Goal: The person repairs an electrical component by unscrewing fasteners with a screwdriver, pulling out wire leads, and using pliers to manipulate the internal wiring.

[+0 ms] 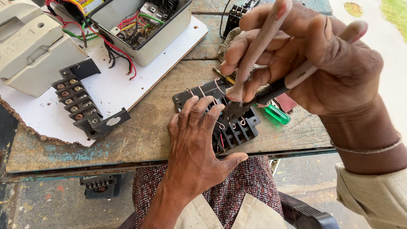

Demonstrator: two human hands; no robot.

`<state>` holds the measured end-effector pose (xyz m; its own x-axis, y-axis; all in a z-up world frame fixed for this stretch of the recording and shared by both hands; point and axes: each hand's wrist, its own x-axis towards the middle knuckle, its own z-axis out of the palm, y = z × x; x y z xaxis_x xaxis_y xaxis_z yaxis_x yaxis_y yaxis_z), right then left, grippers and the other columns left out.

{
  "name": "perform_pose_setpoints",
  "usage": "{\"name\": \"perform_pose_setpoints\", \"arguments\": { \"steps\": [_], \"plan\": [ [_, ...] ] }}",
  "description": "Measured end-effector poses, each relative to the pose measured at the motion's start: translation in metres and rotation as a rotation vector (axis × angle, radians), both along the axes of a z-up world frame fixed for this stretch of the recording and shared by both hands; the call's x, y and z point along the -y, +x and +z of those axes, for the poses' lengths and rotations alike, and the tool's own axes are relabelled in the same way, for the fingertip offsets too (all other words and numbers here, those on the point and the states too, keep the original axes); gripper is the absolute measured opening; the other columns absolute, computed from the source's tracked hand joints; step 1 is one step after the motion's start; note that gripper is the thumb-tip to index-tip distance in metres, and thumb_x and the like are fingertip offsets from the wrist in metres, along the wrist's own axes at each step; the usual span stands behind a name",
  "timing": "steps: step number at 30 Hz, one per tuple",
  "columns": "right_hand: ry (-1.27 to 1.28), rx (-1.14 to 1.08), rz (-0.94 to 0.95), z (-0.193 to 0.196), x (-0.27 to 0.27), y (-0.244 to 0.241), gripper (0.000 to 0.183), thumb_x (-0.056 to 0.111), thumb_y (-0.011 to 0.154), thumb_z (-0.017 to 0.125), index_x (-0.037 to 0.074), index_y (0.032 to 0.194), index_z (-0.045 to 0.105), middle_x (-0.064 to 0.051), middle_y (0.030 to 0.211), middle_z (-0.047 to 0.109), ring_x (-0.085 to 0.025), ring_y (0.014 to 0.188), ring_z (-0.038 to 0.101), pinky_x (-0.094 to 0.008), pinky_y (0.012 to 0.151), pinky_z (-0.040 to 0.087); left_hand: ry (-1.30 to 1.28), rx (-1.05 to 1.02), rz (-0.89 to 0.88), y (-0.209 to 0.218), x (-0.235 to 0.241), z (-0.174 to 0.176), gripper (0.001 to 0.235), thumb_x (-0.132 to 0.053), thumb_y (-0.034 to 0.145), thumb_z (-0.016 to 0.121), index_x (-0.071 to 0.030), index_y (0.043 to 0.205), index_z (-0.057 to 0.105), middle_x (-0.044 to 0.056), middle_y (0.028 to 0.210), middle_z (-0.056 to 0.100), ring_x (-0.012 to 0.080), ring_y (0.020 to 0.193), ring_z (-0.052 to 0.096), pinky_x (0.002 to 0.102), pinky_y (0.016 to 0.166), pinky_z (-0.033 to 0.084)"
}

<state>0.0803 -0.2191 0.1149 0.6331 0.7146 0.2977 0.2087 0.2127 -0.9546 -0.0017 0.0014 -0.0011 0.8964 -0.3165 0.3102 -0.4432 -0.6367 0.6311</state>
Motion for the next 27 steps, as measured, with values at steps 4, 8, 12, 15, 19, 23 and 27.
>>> {"name": "perform_pose_setpoints", "arguments": {
  "steps": [4,8,12,15,19,23,27],
  "plan": [
    [-0.052,0.09,-0.002,-0.004,-0.005,0.005,0.066,0.043,0.11,0.036,-0.012,0.147,0.031,-0.042,0.131,0.056,-0.046,0.101,0.074,-0.046,0.087,0.066,-0.021,0.015,0.011,-0.003,-0.004,-0.006,0.096,-0.051,0.064,0.09,-0.005,0.137,0.047,0.019,0.146,0.04,0.0411,0.144,0.028,0.062,0.116,0.02],
    [-0.017,0.025,0.081,-0.008,-0.006,0.011,0.066,0.042,0.112,0.039,-0.013,0.148,0.034,-0.043,0.133,0.056,-0.046,0.103,0.074,-0.044,0.084,0.067,-0.031,0.0,0.012,-0.003,-0.006,-0.009,0.094,-0.051,0.065,0.09,-0.005,0.136,0.048,0.02,0.146,0.04,0.043,0.143,0.028,0.063,0.114,0.021],
    [0.024,-0.049,0.175,-0.012,-0.009,0.016,0.064,0.04,0.112,0.044,-0.017,0.142,0.039,-0.043,0.132,0.056,-0.047,0.105,0.072,-0.047,0.084,0.066,-0.044,0.007,0.01,-0.003,-0.006,-0.012,0.091,-0.05,0.067,0.089,-0.004,0.135,0.049,0.021,0.146,0.041,0.0441,0.144,0.029,0.063,0.115,0.022],
    [-0.026,0.041,0.2,-0.01,-0.015,0.021,0.066,0.042,0.111,0.043,-0.019,0.133,0.045,-0.042,0.123,0.062,-0.046,0.099,0.076,-0.046,0.081,0.066,-0.051,-0.006,0.007,-0.003,-0.006,-0.014,0.09,-0.05,0.068,0.088,-0.003,0.134,0.049,0.023,0.146,0.042,0.0456,0.143,0.029,0.065,0.114,0.022],
    [-0.096,0.049,0.287,-0.001,-0.023,0.024,0.065,0.043,0.111,0.045,-0.02,0.126,0.05,-0.04,0.121,0.064,-0.041,0.093,0.079,-0.045,0.079,0.067,-0.028,-0.025,0.01,-0.003,-0.004,-0.016,0.101,-0.051,0.069,0.09,-0.001,0.142,0.04,0.026,0.145,0.04,0.0462,0.145,0.028,0.066,0.114,0.021],
    [-0.122,0.039,0.341,0.005,-0.027,0.024,0.06,0.04,0.115,0.052,-0.017,0.131,0.055,-0.034,0.122,0.068,-0.035,0.097,0.078,-0.039,0.082,0.068,-0.061,-0.047,0.014,0.0,-0.002,-0.015,0.117,-0.045,0.065,0.092,-0.003,0.153,0.028,0.026,0.151,0.036,0.0459,0.144,0.028,0.065,0.113,0.021],
    [-0.148,0.042,0.347,0.006,-0.029,0.025,0.055,0.038,0.113,0.059,-0.012,0.136,0.058,-0.028,0.122,0.072,-0.028,0.093,0.078,-0.032,0.081,0.066,-0.1,-0.131,0.012,0.002,-0.001,-0.009,0.122,-0.037,0.06,0.096,-0.014,0.157,0.025,0.022,0.157,0.032,0.0446,0.142,0.029,0.063,0.111,0.022]
  ]
}}
